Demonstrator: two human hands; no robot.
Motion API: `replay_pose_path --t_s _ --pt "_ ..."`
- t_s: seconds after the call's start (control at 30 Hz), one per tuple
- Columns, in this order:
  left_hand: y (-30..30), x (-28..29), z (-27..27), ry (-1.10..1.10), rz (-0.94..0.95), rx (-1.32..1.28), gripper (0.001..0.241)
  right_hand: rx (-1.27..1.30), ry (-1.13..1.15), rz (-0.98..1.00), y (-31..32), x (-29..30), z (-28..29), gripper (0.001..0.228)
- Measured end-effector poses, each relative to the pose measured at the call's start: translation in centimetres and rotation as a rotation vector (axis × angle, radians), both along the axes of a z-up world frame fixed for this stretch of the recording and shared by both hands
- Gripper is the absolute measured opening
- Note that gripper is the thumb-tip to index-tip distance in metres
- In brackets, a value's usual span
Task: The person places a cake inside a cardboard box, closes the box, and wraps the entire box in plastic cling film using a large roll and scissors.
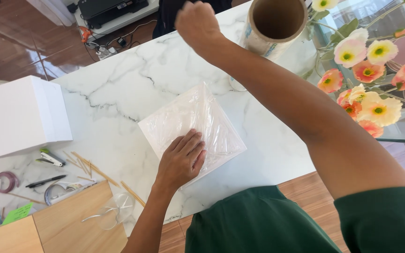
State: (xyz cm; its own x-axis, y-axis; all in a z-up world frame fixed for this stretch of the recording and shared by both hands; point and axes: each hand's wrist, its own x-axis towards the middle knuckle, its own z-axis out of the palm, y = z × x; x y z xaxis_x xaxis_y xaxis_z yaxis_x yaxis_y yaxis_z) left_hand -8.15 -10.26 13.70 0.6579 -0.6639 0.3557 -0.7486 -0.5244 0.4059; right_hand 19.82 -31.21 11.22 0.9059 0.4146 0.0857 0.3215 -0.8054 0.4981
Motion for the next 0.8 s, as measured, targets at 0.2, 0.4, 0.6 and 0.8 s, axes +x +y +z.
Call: replay_pose_path --t_s 0.2,0.4,0.6,0.8 --pt "0.6 -0.8 -0.2 -0.064 0.000 0.001 0.017 0.851 -0.167 0.155 -0.8 -11.3 11.9 0.021" --pt "-0.8 1.9 0.7 -0.117 0.009 -0.087 0.007 1.523 -0.193 0.229 -7.0 -27.9 4.2 0.037" --pt "-7.5 13.3 0.3 -0.052 0.268 0.041 0.052 1.505 -0.046 -0.676 -11.4 -38.9 -10.1 0.033" --pt "-14.1 22.0 -4.0 0.692 0.249 1.211 0.049 1.376 -0.134 -0.874 -13.7 -43.4 -13.5 0.017"
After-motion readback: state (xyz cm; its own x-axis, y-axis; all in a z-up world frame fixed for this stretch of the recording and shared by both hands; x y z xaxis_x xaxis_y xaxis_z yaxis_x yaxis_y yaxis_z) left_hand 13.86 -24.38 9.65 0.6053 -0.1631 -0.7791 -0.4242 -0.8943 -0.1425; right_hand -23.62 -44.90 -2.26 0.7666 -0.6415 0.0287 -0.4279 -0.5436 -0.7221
